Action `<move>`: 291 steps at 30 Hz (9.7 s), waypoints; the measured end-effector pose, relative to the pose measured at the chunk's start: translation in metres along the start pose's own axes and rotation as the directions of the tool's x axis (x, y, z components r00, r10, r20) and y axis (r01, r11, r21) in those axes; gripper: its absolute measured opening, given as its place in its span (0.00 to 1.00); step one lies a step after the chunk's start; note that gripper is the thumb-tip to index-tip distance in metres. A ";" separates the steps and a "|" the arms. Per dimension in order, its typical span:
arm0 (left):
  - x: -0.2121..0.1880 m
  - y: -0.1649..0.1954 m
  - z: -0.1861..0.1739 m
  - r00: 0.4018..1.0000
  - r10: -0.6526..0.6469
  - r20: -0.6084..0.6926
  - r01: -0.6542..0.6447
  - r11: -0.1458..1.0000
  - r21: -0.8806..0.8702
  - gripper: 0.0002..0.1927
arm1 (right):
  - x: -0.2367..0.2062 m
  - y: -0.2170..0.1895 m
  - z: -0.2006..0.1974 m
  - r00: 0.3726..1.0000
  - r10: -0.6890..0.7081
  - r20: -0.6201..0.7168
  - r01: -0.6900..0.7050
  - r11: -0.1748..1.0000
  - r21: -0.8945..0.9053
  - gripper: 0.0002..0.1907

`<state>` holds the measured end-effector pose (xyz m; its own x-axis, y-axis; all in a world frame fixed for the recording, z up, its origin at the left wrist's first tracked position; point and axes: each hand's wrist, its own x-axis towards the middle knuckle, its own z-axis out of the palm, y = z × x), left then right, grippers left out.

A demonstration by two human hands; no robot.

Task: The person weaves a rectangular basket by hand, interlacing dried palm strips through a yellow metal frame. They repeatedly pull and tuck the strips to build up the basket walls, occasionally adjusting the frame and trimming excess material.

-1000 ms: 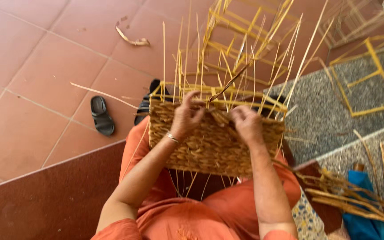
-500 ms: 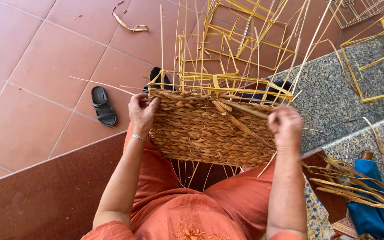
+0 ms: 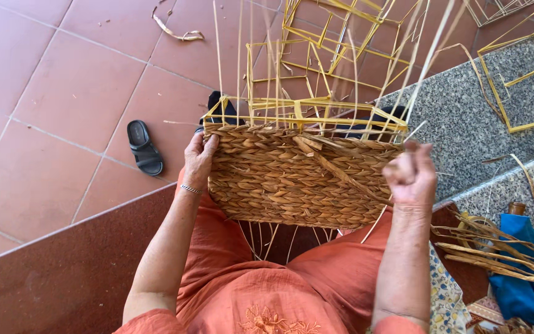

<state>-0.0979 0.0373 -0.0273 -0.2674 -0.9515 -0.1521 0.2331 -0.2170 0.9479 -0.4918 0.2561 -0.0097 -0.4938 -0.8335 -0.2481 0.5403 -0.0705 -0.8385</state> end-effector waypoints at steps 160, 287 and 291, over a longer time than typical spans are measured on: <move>-0.003 -0.040 0.169 0.725 0.448 0.523 -0.687 0.424 0.589 0.20 | 0.066 -0.072 0.095 0.978 0.140 0.157 0.197 -0.353 -0.914 0.11; 0.002 -0.039 0.192 0.754 0.198 0.626 -0.652 0.342 0.677 0.15 | 0.063 -0.030 0.110 0.963 0.135 0.233 0.264 -0.299 -0.917 0.07; 0.002 -0.042 0.178 0.765 0.249 0.594 -0.629 0.484 0.608 0.13 | 0.067 -0.032 0.100 0.958 0.125 0.257 0.263 -0.032 -0.964 0.09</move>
<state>-0.2744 0.0831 -0.0178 -0.7018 -0.6528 0.2853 -0.2874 0.6259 0.7250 -0.4738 0.1477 0.0494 -0.2309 -0.9484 -0.2176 -0.8043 0.3118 -0.5058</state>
